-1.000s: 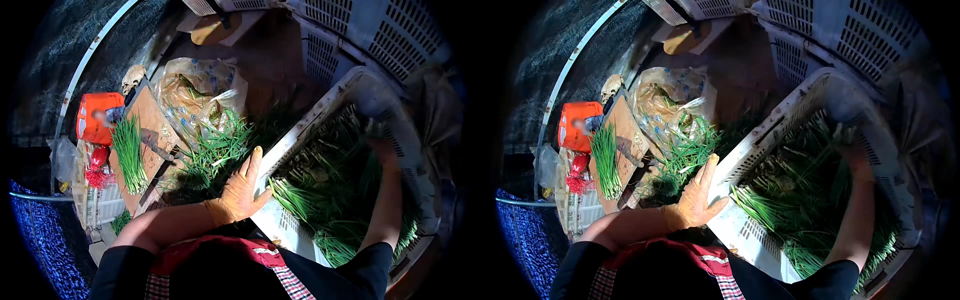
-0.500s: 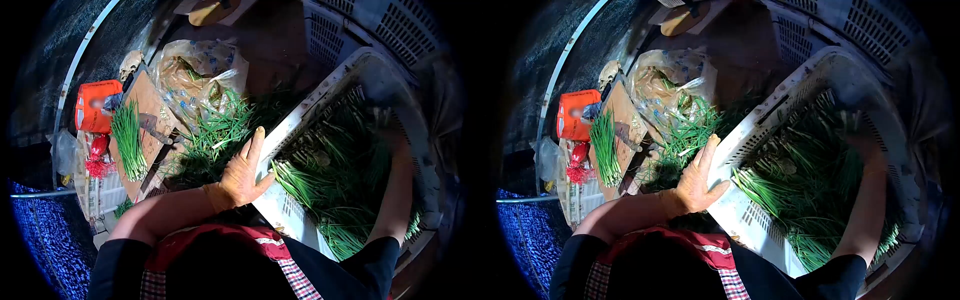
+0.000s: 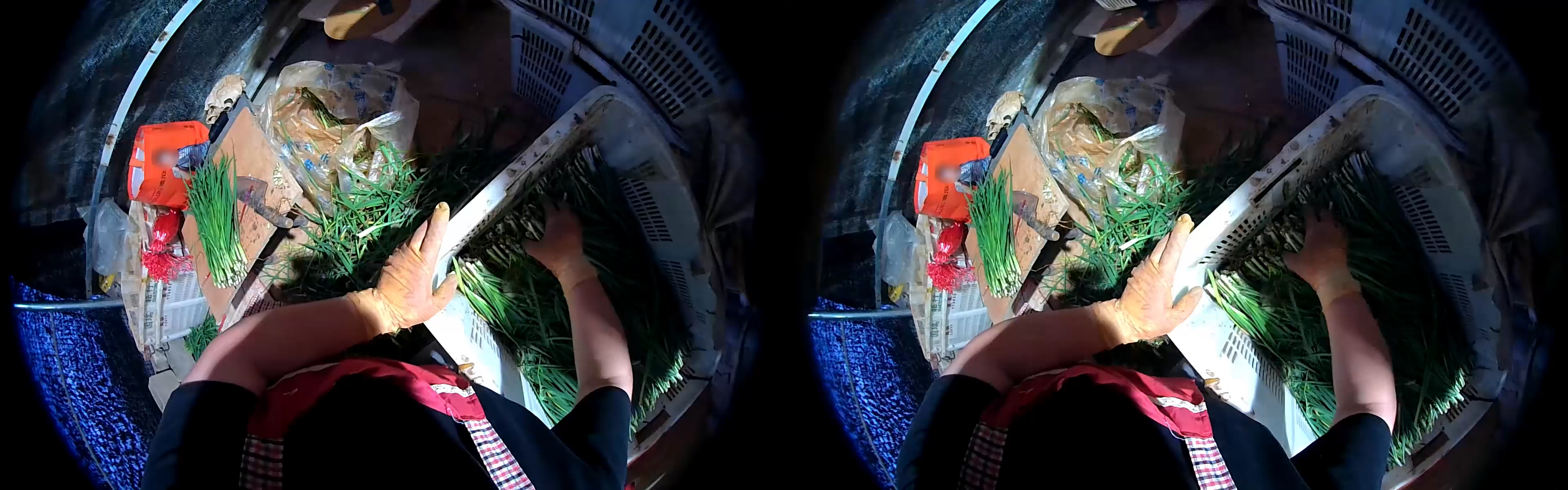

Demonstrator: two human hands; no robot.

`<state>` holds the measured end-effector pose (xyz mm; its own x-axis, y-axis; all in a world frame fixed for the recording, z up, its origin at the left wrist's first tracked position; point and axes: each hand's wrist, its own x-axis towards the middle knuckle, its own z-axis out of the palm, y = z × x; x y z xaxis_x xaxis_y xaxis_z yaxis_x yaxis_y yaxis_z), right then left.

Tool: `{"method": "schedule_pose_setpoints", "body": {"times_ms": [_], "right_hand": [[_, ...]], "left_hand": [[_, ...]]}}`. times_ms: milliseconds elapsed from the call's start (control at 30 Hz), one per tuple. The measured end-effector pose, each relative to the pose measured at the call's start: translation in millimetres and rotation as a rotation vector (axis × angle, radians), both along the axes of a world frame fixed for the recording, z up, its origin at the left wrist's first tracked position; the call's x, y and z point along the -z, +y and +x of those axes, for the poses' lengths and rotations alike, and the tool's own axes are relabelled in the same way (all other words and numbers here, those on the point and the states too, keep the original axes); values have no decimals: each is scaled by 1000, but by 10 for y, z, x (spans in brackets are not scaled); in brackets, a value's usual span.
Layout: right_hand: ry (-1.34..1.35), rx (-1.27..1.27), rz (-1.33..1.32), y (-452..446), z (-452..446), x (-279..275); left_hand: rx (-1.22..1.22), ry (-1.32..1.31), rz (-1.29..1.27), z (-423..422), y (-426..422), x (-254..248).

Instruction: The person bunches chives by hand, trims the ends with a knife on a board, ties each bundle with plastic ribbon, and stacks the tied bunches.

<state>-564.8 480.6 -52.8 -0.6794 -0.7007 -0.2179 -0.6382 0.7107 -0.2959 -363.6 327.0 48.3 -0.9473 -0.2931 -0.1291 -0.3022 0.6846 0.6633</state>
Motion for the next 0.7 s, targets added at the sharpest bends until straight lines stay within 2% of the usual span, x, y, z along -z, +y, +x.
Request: {"method": "schedule_pose_setpoints", "body": {"times_ms": [67, 300, 400, 433, 500, 533, 600, 700], "right_hand": [[-92, 105, 118, -162, -31, 10], [-177, 24, 313, -200, -25, 16], [-37, -17, 105, 78, 193, 73], [-28, 42, -84, 203, 234, 39], [-29, 90, -268, 246, 253, -24], [119, 51, -304, 221, 255, -56], [276, 16, -346, 117, 205, -73], [161, 3, -81, -32, 132, 78]], "left_hand": [[4, 46, -4, 19, -9, 52], [10, 33, -24, 33, -8, 43], [5, 26, -21, 29, -8, 37], [-2, 29, -19, 28, -15, 64], [29, 98, -126, 42, -17, 106], [20, 34, -81, 33, -15, 64], [23, 48, -84, 44, -12, 73], [6, 73, -47, 37, -15, 77]]}}
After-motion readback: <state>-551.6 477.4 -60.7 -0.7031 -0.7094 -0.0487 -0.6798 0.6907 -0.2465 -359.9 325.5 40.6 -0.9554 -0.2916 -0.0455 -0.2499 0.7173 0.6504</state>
